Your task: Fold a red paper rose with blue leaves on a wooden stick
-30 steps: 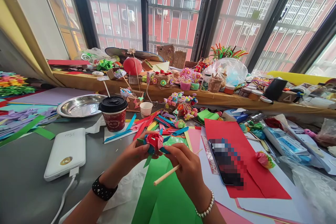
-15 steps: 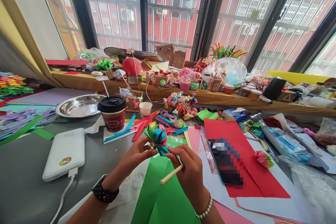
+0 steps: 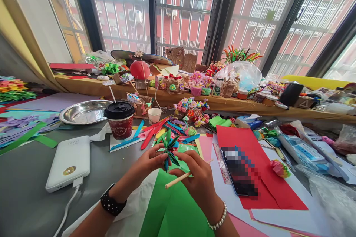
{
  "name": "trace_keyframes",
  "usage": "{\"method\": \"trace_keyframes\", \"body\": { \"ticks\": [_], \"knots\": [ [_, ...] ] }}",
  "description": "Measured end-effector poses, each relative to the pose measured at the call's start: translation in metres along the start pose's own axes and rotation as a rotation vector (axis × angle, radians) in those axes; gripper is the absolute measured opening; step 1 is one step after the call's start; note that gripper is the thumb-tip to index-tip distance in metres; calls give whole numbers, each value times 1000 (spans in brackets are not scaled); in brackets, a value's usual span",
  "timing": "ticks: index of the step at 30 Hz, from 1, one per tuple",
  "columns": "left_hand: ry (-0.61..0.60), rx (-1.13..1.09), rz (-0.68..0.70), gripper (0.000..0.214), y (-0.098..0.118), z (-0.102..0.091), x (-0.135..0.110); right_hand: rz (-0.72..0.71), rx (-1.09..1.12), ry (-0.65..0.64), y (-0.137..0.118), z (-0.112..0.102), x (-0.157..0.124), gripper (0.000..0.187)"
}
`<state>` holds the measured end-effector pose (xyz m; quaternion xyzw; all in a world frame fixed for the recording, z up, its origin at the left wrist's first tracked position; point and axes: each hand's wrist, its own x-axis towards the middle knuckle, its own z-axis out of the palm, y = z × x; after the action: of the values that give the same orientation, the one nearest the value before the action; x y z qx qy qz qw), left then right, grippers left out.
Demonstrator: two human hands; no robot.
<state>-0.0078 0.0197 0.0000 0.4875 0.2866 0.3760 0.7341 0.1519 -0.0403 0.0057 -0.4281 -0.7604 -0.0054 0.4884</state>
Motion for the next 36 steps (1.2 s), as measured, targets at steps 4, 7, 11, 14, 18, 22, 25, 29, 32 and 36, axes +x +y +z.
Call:
{"method": "trace_keyframes", "body": {
  "ticks": [4,7,11,14,18,22,25,29,32,36],
  "knots": [
    [9,-6,-55,36,3,1,-2,-76,-28,-36,5,0,0,27],
    [37,32,-69,35,2,1,0,-110,-86,-14,9,3,-4,29],
    [60,239,-21,43,-3,-1,2,-140,-178,56,11,5,-7,28],
    [122,442,167,47,-1,1,-3,-144,-218,89,10,4,-7,24],
    [211,738,602,34,5,7,-16,-138,-254,135,8,4,-5,20],
    [268,980,832,20,2,11,-20,-127,-244,154,6,5,-4,20],
    [230,1049,878,20,-3,11,-17,-114,-244,133,6,6,-5,23],
    [224,1072,908,19,-7,9,-13,-116,-235,102,8,7,-7,26],
    [243,1057,911,16,-7,9,-13,-113,-233,104,9,7,-8,27],
    [231,1049,901,17,-7,9,-13,-106,-245,104,8,7,-8,27]
  ]
}}
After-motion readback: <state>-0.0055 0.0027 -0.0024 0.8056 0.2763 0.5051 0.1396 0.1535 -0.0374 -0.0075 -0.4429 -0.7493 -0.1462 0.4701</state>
